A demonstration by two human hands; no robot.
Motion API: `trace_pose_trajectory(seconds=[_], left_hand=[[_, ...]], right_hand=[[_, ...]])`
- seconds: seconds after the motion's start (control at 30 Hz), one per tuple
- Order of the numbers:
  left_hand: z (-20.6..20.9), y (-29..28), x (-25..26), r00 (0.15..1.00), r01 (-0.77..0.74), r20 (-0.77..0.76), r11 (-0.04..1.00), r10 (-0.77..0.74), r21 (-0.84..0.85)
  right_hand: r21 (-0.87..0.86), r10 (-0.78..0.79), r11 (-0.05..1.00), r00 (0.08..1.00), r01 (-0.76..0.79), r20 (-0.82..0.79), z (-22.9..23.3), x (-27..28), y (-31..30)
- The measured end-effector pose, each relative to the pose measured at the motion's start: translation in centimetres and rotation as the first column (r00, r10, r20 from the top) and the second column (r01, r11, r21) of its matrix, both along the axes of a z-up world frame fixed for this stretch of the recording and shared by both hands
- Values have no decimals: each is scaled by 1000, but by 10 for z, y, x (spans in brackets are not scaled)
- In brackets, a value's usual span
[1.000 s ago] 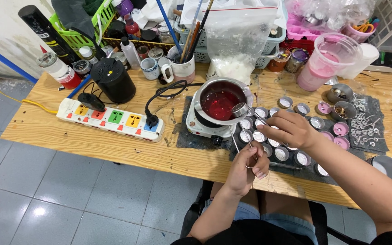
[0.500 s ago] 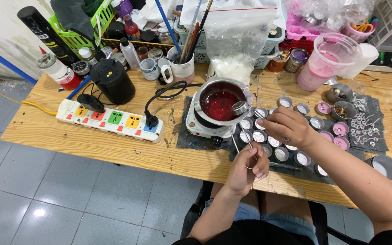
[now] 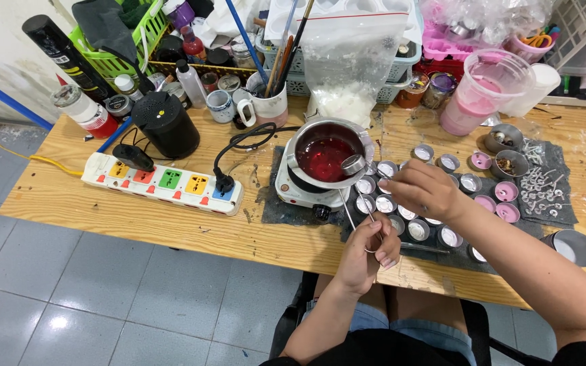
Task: Placing wax pieces into tealight containers and managing melted wax on a hot plate.
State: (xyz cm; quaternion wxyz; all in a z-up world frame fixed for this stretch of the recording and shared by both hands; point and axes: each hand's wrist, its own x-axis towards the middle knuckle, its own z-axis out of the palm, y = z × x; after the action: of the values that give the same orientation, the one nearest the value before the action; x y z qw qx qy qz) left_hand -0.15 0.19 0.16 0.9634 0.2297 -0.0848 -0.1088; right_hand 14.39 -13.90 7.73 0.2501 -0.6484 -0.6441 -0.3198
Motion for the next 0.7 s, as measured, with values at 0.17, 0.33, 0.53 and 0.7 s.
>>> trace_pose_trajectory(seconds=[0.17, 0.33, 0.53, 0.7], left_hand=[[-2, -3, 1, 1000, -5, 9, 1000, 4, 30], [1, -4, 1, 1000, -19, 18, 999, 18, 50], [3, -5, 1, 1000, -29, -5, 995, 30, 91], [0, -8, 5, 996, -85, 22, 984, 82, 159]], right_hand=[[124, -132, 974, 924, 187, -358, 5, -1, 20], [109, -231, 934, 806, 341, -545, 33, 5, 34], [99, -276, 923, 821, 371, -500, 49, 11, 23], [34, -401, 867, 739, 496, -541, 65, 1, -25]])
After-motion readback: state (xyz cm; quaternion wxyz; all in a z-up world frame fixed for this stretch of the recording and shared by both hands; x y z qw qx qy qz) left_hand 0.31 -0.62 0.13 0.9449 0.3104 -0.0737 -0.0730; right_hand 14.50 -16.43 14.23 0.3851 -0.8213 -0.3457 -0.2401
